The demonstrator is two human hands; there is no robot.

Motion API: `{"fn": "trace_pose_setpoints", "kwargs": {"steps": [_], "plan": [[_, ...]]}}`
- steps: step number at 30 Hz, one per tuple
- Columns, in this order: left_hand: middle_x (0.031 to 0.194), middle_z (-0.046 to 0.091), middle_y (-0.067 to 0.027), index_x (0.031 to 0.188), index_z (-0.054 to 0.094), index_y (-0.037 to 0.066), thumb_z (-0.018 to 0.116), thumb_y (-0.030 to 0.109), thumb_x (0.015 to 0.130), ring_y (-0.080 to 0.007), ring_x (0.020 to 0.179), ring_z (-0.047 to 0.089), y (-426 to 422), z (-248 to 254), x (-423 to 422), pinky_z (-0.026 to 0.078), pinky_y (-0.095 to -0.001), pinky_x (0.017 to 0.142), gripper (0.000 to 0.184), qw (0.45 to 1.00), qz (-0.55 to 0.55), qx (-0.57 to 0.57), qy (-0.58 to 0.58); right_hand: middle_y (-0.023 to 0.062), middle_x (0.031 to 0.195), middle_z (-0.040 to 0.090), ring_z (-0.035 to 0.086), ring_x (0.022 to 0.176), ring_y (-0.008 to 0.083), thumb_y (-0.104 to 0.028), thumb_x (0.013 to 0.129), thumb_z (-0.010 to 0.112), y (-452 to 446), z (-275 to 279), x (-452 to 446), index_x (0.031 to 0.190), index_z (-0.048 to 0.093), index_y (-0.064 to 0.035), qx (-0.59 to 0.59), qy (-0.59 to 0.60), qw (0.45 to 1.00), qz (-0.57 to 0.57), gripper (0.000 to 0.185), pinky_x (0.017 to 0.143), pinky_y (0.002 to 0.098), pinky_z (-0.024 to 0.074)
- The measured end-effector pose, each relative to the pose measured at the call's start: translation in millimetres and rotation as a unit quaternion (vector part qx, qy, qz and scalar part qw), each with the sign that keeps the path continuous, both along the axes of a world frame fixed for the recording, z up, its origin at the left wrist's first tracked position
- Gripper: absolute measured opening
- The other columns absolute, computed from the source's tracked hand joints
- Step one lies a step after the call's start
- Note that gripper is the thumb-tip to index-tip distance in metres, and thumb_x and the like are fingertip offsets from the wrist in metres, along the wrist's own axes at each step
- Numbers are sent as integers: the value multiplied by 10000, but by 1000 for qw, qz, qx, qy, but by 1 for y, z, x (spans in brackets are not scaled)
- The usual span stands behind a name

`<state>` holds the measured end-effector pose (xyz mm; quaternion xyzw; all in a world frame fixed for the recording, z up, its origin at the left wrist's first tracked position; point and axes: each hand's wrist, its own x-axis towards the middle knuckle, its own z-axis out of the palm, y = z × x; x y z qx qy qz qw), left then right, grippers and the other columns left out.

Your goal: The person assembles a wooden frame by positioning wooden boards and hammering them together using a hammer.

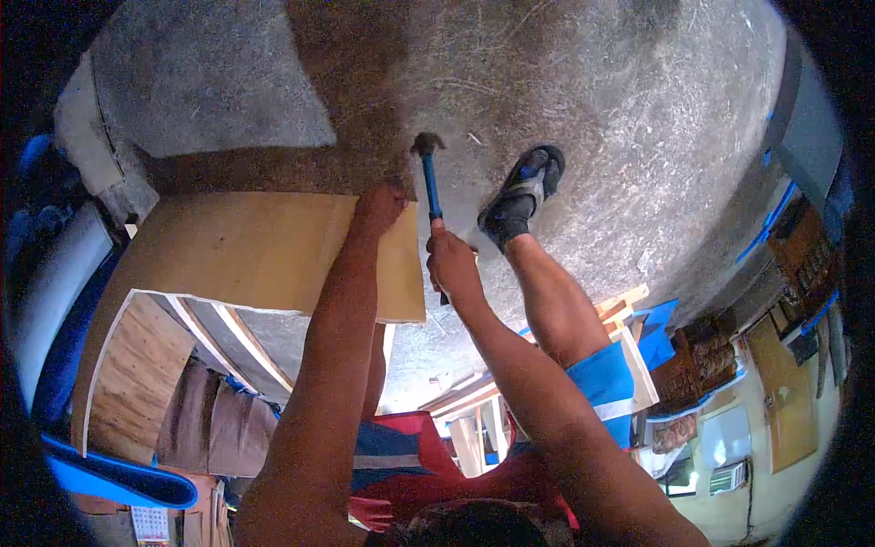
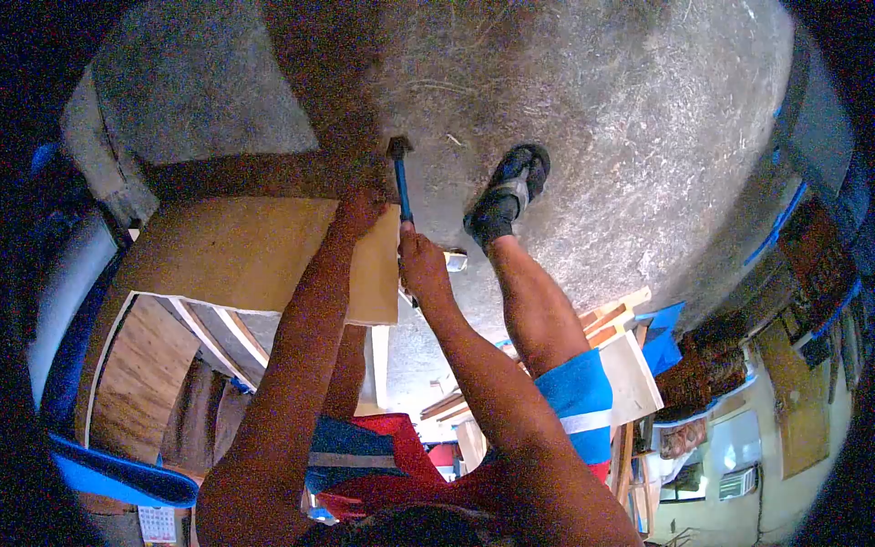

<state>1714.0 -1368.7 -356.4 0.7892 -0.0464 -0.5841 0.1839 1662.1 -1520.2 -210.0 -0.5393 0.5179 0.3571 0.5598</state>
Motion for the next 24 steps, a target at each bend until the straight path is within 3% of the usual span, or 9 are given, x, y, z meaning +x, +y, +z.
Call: {"fn": "trace_pose_setpoints", "kwargs": {"steps": [5, 9, 11, 13, 16, 18, 19, 21, 24], "plan": [[1010, 665, -184, 955, 724, 124, 652, 365, 818, -388, 947, 631, 6, -13, -12, 504, -476, 845, 286, 1000, 1, 12, -13, 4, 463, 402, 386, 341, 117, -523, 980, 379, -7, 9, -2, 719, 491, -79, 96, 126, 987, 21, 528, 342, 273, 307], [1003, 662, -207, 931, 717, 91, 659, 335, 804, -419, 932, 625, 27, -50, -39, 498, -495, 834, 281, 998, 16, 10, -60, 12, 477, 417, 406, 357, 135, -541, 968, 392, 1, 7, -3, 737, 505, -70, 11, 25, 999, -21, 537, 358, 290, 327], [986, 663, -210, 916, 709, 73, 659, 316, 801, -423, 928, 624, 12, -16, -14, 500, -495, 826, 273, 998, 5, -19, -53, 15, 483, 425, 413, 361, 142, -551, 962, 396, 1, 7, -2, 736, 506, -68, -30, -22, 999, -31, 545, 364, 297, 336], [969, 664, -213, 901, 700, 55, 659, 297, 798, -428, 924, 622, 3, -12, -5, 501, -496, 819, 267, 997, -4, -53, -53, 23, 492, 437, 428, 362, 151, -562, 956, 396, -8, 4, 1, 714, 499, -70, 111, 164, 979, 43, 557, 369, 311, 349], [923, 667, -210, 880, 693, 37, 650, 255, 797, -426, 894, 629, 7, -24, -13, 511, -489, 796, 237, 991, 81, 43, -93, 30, 491, 442, 432, 353, 158, -571, 953, 391, -14, 13, 3, 710, 497, -67, 69, 145, 987, 19, 569, 366, 315, 353], [1214, 576, -180, 1233, 524, 52, 750, 124, 707, -326, 1007, 602, 26, -24, -16, 483, -432, 904, 577, 987, 80, -105, -94, 16, 480, 421, 419, 348, 139, -526, 983, 358, -13, 15, 7, 715, 489, -85, -10, -4, 999, 51, 533, 354, 297, 334], [1214, 576, -180, 1233, 524, 52, 750, 124, 707, -326, 1007, 602, 30, -20, -27, 483, -432, 904, 577, 988, 79, -101, -88, 10, 476, 415, 410, 346, 131, -511, 990, 352, -13, 23, 8, 710, 483, -90, 20, 17, 999, -40, 523, 350, 292, 327], [833, 680, -186, 913, 697, 42, 640, 272, 809, -371, 775, 661, 23, -33, -26, 515, -472, 740, 258, 990, 25, -89, -110, 5, 471, 409, 402, 343, 124, -497, 997, 345, -16, 22, 26, 705, 477, -95, 46, 15, 991, -126, 514, 347, 287, 320], [803, 680, -167, 899, 697, 42, 657, 281, 801, -319, 732, 657, 18, -38, -35, 512, -453, 709, 262, 963, 209, -159, -68, 3, 466, 408, 385, 334, 121, -494, 994, 364, -15, 26, 23, 709, 479, -95, 45, 18, 993, -111, 504, 341, 286, 314]]}}
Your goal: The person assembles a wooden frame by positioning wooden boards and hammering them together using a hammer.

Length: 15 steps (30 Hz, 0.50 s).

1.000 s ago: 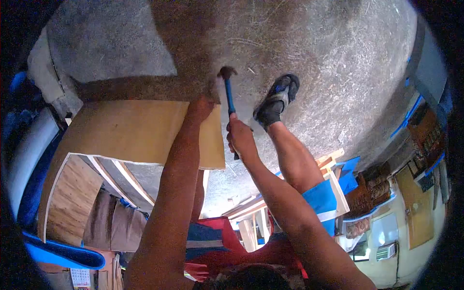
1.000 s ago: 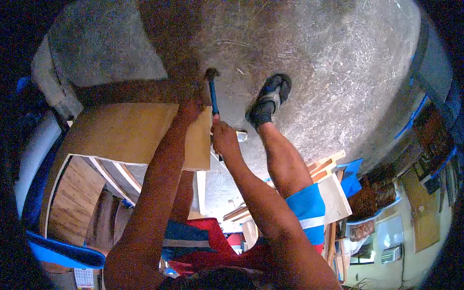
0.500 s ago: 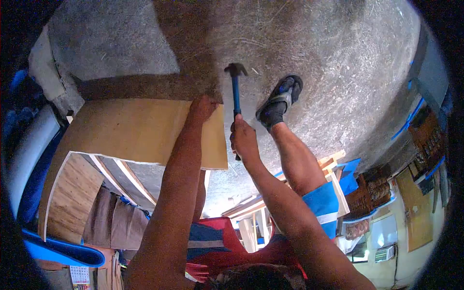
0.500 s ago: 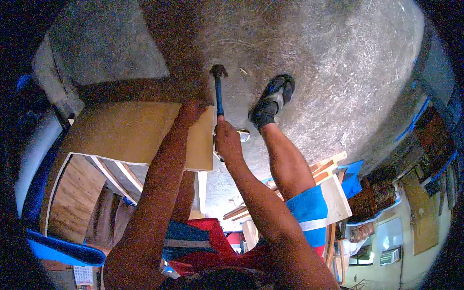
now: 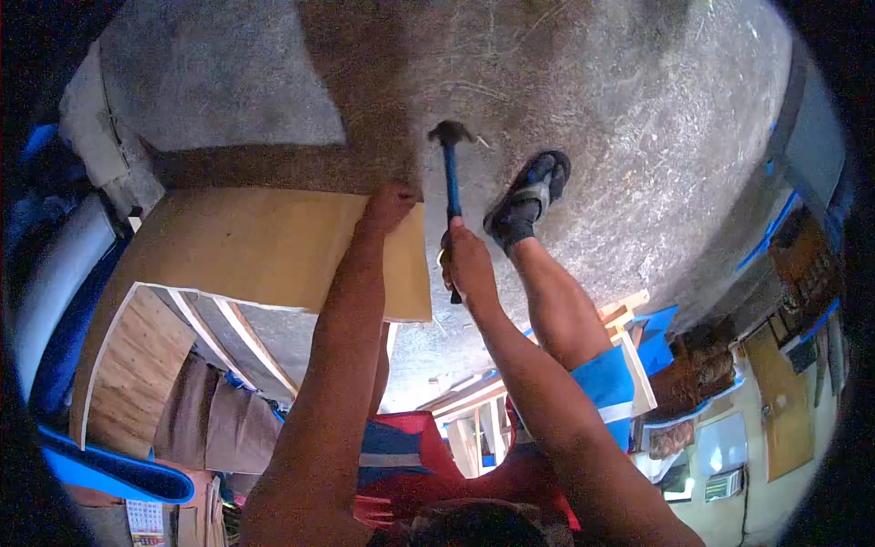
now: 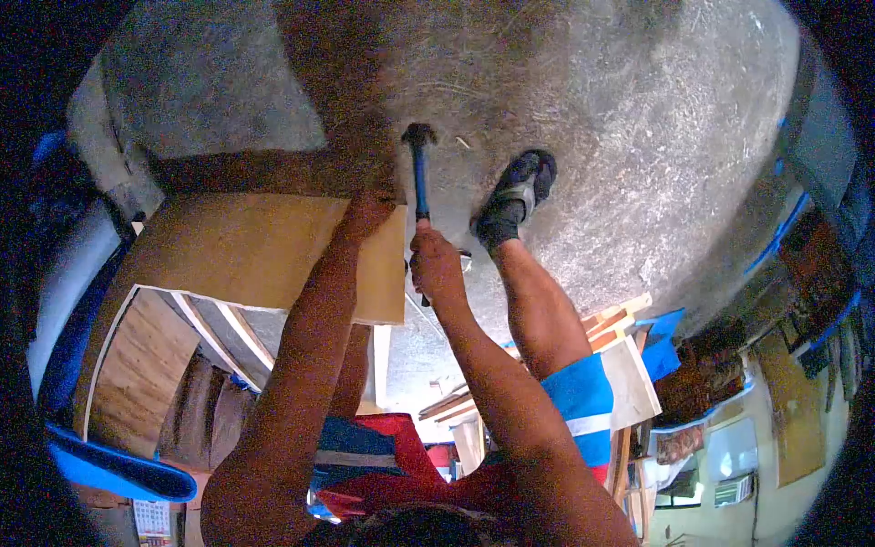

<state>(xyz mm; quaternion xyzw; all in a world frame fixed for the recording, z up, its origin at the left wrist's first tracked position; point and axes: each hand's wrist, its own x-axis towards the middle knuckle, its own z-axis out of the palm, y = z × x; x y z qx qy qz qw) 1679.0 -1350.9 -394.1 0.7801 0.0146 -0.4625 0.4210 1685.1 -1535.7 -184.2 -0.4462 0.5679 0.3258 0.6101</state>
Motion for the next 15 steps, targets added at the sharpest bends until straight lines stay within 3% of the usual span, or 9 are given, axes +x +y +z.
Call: {"fn": "trace_pose_setpoints", "kwargs": {"steps": [1, 3, 10, 12, 15], "plan": [[793, 680, -161, 895, 697, 42, 663, 285, 798, -302, 718, 655, -4, 4, 4, 510, -446, 699, 263, 998, 57, -31, 17, 6, 469, 414, 388, 336, 120, -494, 991, 376, 0, -3, -7, 713, 483, -92, 4, -11, 999, 30, 500, 343, 285, 316], [784, 678, -148, 859, 703, 54, 684, 277, 779, -256, 707, 636, -17, 36, 35, 504, -423, 689, 237, 981, -30, 136, 132, 16, 470, 433, 408, 343, 124, -499, 977, 411, 2, -6, -16, 724, 499, -86, -9, 3, 994, 104, 492, 347, 285, 324], [802, 676, -157, 853, 704, 60, 684, 251, 773, -270, 753, 644, -3, 16, 26, 501, -415, 732, 208, 983, -163, 52, 67, 19, 451, 429, 419, 339, 138, -530, 972, 386, 0, -8, -28, 725, 496, -84, 31, 89, 986, 136, 522, 347, 292, 329], [828, 676, -174, 865, 713, 70, 686, 255, 769, -298, 796, 654, -6, 22, 26, 504, -419, 759, 210, 982, -161, 99, 19, 50, 515, 477, 490, 393, 170, -588, 955, 368, 0, -10, -29, 785, 547, -40, 39, 75, 989, 120, 601, 413, 322, 416], [874, 680, -180, 884, 724, 83, 687, 272, 764, -327, 840, 657, -4, 17, 25, 509, -430, 791, 227, 974, -186, 102, 78, 26, 448, 424, 432, 342, 146, -539, 977, 352, 11, -11, -25, 735, 497, -73, 1, 51, 995, 86, 545, 348, 304, 334]]}}
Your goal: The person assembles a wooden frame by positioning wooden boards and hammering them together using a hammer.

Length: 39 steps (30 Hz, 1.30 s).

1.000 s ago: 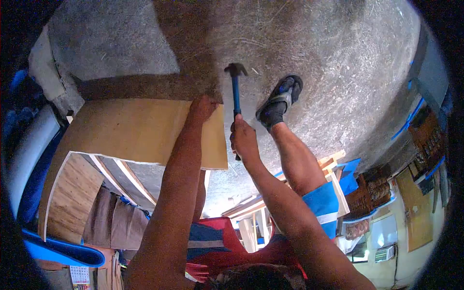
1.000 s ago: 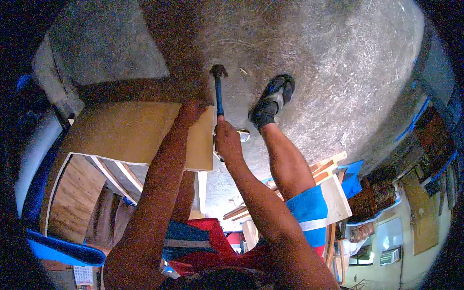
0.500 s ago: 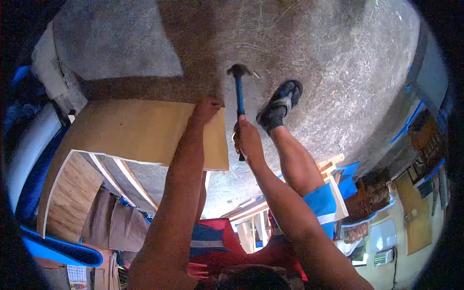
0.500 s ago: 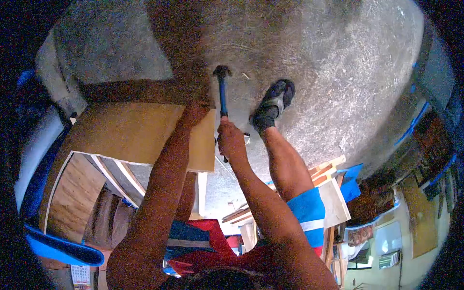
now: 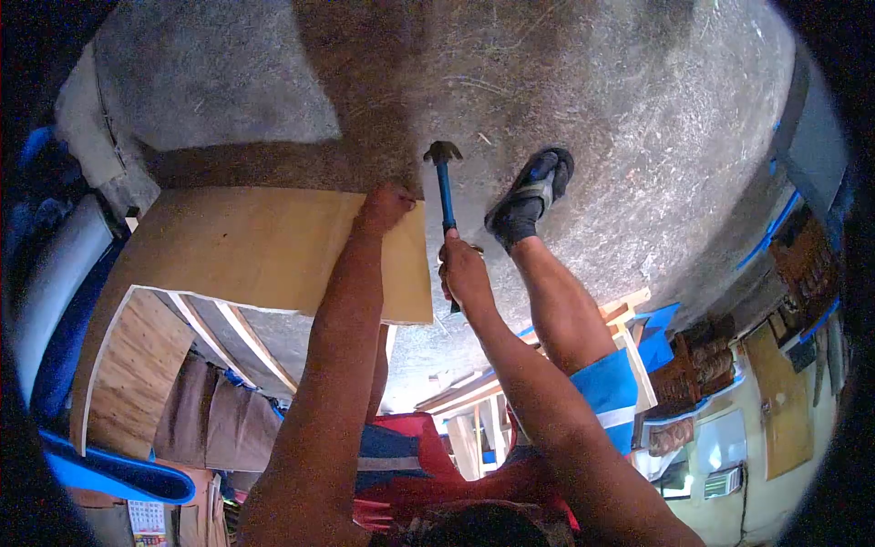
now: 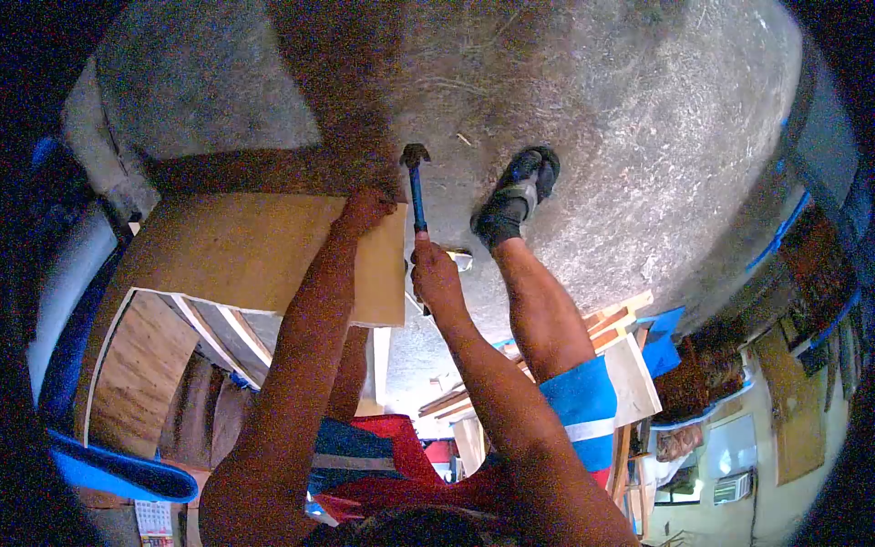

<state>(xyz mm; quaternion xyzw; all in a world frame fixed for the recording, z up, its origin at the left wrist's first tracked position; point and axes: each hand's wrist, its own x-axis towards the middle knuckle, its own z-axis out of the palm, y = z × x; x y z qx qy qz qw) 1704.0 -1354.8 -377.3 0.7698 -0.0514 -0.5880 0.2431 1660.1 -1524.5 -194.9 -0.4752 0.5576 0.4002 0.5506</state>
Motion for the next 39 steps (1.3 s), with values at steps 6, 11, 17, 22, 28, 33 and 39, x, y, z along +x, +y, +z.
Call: {"fn": "trace_pose_setpoints", "kwargs": {"steps": [6, 11, 17, 22, 28, 33, 39], "plan": [[884, 687, -169, 918, 726, 87, 698, 271, 760, -332, 848, 658, -2, -2, -1, 513, -428, 795, 244, 999, 22, 18, 15, 21, 462, 425, 422, 343, 142, -514, 982, 372, -5, -3, 10, 751, 506, -63, 22, 25, 992, 124, 524, 345, 301, 343], [941, 676, -182, 959, 712, 73, 714, 293, 746, -335, 899, 650, 4, -20, -16, 504, -430, 813, 306, 1000, 14, 25, 8, 26, 469, 433, 443, 356, 148, -542, 968, 385, 1, -14, -2, 761, 524, -48, 23, 11, 999, 36, 554, 348, 301, 351], [1303, 474, -259, 1252, 517, 4, 782, 540, 601, -367, 1219, 460, -15, 66, 21, 370, -516, 997, 883, 992, -11, 121, 26, 16, 498, 438, 430, 371, 136, -528, 979, 373, -6, 7, 26, 738, 515, -65, 14, -16, 1000, 7, 541, 362, 286, 349], [1538, 74, -266, 1471, 66, -53, 748, 782, 411, -433, 1427, 39, -25, 100, 52, 39, -621, 1114, 1512, 928, -188, 298, 123, 15, 513, 447, 427, 395, 127, -526, 981, 365, -6, -7, 15, 720, 502, -71, -21, -27, 997, 69, 543, 369, 278, 338], [1533, 62, -282, 1451, 58, -104, 723, 810, 412, -443, 1425, 22, -21, 102, 46, -9, -610, 1118, 1535, 940, -160, 277, 114, 30, 471, 437, 420, 353, 150, -534, 987, 325, -6, -1, 33, 706, 511, -68, -152, -219, 964, -2, 575, 367, 312, 339], [1528, 76, -293, 1447, 62, -113, 720, 813, 403, -448, 1423, 32, -22, 98, 47, 8, -618, 1115, 1542, 932, -179, 286, 131, 19, 469, 429, 418, 350, 152, -575, 973, 320, -7, -1, 16, 694, 508, -92, 85, 75, 987, 116, 588, 368, 309, 336], [1531, 54, -292, 1446, 52, -115, 728, 807, 404, -448, 1424, 15, -19, 90, 36, 13, -622, 1115, 1546, 935, -175, 288, 113, 67, 548, 508, 509, 442, 202, -545, 988, 294, -7, -7, 40, 696, 501, -65, -252, -253, 934, 31, 599, 420, 355, 378]]}}
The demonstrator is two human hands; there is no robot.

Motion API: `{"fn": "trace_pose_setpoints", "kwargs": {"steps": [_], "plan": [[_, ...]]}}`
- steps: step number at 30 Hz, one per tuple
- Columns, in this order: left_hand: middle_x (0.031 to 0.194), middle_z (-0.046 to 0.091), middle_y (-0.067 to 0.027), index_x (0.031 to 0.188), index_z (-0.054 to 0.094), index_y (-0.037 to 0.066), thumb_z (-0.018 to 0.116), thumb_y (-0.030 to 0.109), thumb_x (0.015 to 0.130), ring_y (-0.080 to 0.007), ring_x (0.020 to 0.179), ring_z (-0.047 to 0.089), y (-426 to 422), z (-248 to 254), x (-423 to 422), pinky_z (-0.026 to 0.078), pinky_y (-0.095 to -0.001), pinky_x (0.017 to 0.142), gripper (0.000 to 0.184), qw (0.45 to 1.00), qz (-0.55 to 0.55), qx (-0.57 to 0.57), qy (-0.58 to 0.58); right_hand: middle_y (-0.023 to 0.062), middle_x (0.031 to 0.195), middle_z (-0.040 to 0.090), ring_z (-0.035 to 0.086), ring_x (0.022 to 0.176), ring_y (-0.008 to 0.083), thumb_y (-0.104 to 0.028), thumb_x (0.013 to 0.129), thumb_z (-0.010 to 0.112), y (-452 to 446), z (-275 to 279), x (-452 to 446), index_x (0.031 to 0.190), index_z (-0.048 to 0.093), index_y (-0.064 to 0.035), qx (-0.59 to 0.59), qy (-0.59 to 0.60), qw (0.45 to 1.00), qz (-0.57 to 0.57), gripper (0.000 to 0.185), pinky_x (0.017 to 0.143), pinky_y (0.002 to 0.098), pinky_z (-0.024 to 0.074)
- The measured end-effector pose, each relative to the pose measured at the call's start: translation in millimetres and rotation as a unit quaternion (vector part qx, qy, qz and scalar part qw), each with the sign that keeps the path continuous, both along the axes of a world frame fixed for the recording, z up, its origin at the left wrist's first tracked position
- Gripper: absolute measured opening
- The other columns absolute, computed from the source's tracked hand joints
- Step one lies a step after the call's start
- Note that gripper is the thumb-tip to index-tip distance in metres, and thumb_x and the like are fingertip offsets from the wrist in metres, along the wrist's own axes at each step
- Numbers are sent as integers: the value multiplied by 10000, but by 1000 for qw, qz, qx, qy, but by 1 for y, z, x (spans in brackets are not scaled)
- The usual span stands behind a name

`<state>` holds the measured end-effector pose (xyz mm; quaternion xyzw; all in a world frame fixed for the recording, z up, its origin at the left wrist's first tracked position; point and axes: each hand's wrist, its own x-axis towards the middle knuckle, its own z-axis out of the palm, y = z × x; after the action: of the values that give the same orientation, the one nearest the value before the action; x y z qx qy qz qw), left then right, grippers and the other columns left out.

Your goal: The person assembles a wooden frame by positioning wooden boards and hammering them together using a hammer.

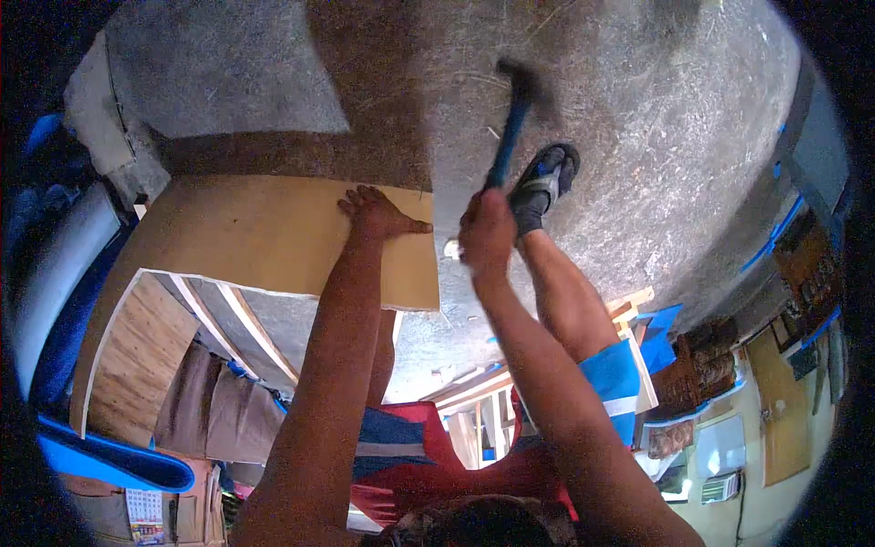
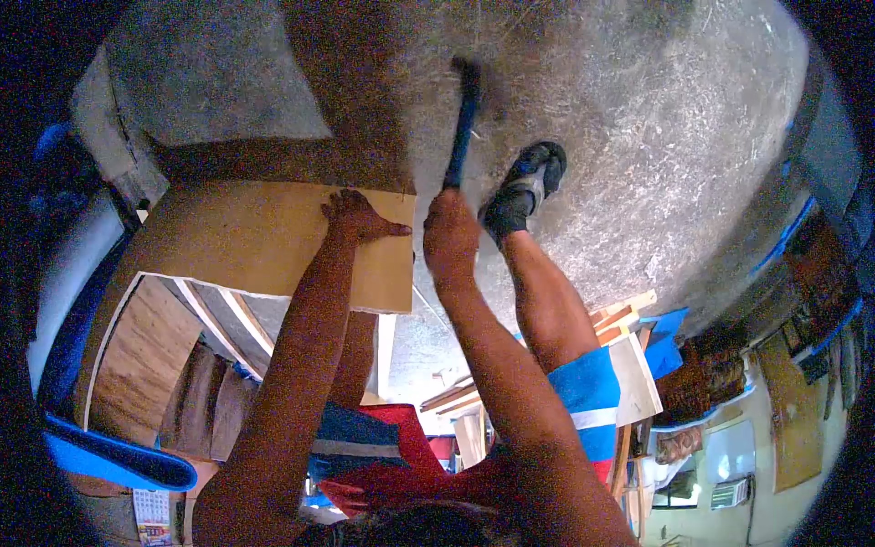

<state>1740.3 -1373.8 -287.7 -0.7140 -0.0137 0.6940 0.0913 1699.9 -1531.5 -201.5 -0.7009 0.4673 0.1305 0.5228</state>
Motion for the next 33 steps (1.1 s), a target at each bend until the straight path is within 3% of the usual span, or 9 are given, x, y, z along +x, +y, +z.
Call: {"fn": "trace_pose_setpoints", "kwargs": {"steps": [4, 8, 11, 13, 14, 19, 23, 26, 33], "plan": [[1530, 61, -293, 1446, 59, -115, 726, 812, 396, -445, 1424, 25, 2, 11, 11, 21, -626, 1112, 1552, 1000, 21, -6, -1, 26, 526, 487, 457, 394, 163, -619, 940, 374, -2, 1, -33, 744, 555, -89, 323, 363, 870, 82, 593, 392, 311, 361], [1530, 63, -292, 1448, 63, -112, 731, 811, 387, -440, 1426, 21, 1, 1, -3, 23, -629, 1111, 1557, 1000, 8, 0, 15, 13, 523, 474, 461, 401, 134, -639, 937, 349, -20, 40, 42, 743, 541, -108, 215, 118, 967, -65, 598, 386, 284, 346], [1531, 66, -290, 1450, 64, -107, 734, 810, 384, -438, 1427, 29, 5, -4, 1, 27, -630, 1110, 1557, 1000, 10, 1, -6, 33, 528, 489, 471, 404, 147, -565, 970, 346, 2, -17, -5, 723, 541, -103, -82, -53, 991, 88, 559, 396, 315, 362], [1531, 69, -289, 1451, 66, -105, 735, 809, 382, -438, 1427, 37, 2, -2, -3, 31, -631, 1110, 1558, 1000, 17, -10, -22, 54, 542, 512, 486, 408, 165, -535, 974, 357, 9, -15, -52, 733, 560, -77, 99, 180, 975, 89, 556, 412, 332, 374], [1530, 73, -289, 1451, 70, -104, 733, 812, 379, -439, 1425, 48, 3, -4, -3, 40, -631, 1109, 1558, 1000, 10, -6, -19, 63, 555, 528, 497, 413, 175, -527, 973, 368, 2, -8, -56, 746, 576, -58, 289, 374, 878, 75, 561, 421, 337, 378], [1527, 83, -295, 1449, 67, -108, 732, 813, 380, -444, 1424, 47, 1, 5, -2, 49, -635, 1106, 1560, 1000, 11, 0, -12, 12, 492, 445, 469, 396, 151, -591, 966, 328, -24, 51, 44, 688, 494, -93, 234, 103, 962, -92, 594, 392, 303, 350], [1524, 92, -299, 1447, 76, -113, 728, 814, 387, -444, 1424, 45, 10, -7, -7, 40, -644, 1099, 1552, 1000, 6, -6, -16, 92, 520, 517, 530, 450, 216, -482, 995, 367, -2, -24, -24, 751, 534, -50, 13, -5, 999, 40, 524, 459, 415, 436], [1525, 88, -298, 1446, 77, -115, 728, 811, 394, -447, 1424, 38, 2, 2, 3, 38, -645, 1096, 1545, 1000, 11, -16, -24, 93, 493, 495, 518, 435, 221, -572, 971, 319, 2, 2, -58, 698, 559, -31, 301, 383, 869, 87, 652, 490, 399, 436], [1529, 69, -295, 1448, 57, -111, 741, 793, 407, -447, 1424, 2, 3, -7, -1, 30, -638, 1101, 1539, 1000, 11, -2, 28, 31, 509, 469, 474, 401, 160, -602, 965, 308, -35, 43, 53, 680, 483, -96, 97, -50, 993, -49, 606, 399, 312, 357]]}}
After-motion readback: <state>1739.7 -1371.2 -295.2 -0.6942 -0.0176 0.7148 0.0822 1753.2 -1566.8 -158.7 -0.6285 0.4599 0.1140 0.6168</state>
